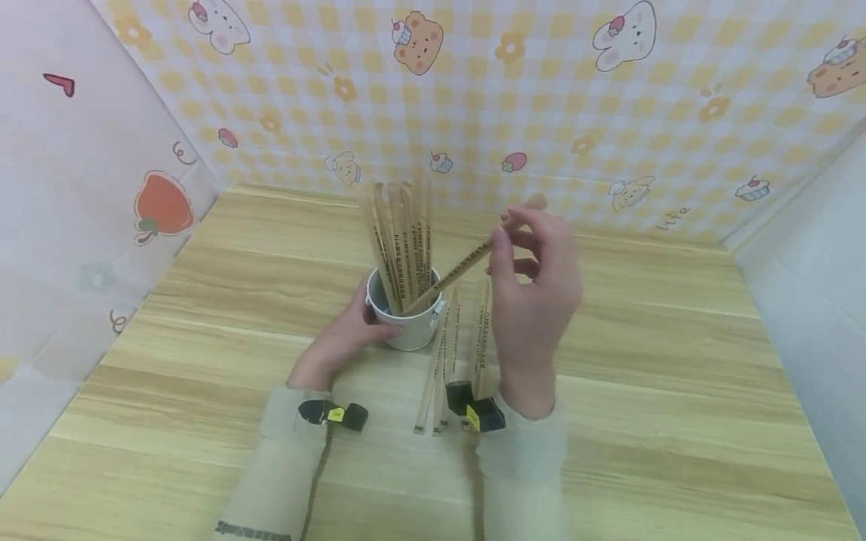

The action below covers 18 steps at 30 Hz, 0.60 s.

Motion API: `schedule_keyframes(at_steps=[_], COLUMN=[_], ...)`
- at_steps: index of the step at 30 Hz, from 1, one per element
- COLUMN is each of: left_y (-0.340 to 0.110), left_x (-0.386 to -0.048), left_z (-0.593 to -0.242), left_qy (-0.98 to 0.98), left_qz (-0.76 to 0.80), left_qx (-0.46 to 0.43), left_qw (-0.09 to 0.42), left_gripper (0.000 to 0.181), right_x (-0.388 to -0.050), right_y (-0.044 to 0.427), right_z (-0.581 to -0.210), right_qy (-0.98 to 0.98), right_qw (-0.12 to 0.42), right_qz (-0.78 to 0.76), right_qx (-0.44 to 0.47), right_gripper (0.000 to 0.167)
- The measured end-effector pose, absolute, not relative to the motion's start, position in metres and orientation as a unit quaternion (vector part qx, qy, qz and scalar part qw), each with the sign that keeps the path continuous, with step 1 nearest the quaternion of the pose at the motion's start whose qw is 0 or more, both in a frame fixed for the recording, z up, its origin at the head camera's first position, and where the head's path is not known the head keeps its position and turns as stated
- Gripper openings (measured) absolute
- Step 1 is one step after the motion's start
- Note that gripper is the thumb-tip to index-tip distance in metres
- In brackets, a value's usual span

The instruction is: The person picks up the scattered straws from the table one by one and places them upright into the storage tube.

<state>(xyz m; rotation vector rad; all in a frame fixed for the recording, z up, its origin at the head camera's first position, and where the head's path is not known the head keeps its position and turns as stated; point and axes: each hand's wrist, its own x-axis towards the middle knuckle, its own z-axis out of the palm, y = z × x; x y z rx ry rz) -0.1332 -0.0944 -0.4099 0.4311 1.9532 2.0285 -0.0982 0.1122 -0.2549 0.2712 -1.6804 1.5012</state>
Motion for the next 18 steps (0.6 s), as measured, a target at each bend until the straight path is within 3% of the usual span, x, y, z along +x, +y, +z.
schedule_keyframes(at_steps=[10, 18], left_y=[-0.094, -0.094], left_x=[-0.129, -0.128], left_z=[-0.399, -0.397], left_qy=[0.687, 0.685], left_qz=[0.696, 0.698], left_qx=[0.135, 0.133], left_qw=[0.160, 0.161], left_gripper=[0.100, 0.098], right_x=[-0.116, -0.120], right_y=[0.115, 0.107], right_z=[-0.279, -0.288], right_qy=[-0.717, -0.762], right_qw=[0.423, 0.389], right_qz=[0.535, 0.489], right_qx=[0.141, 0.170], right_gripper=[0.021, 0.019])
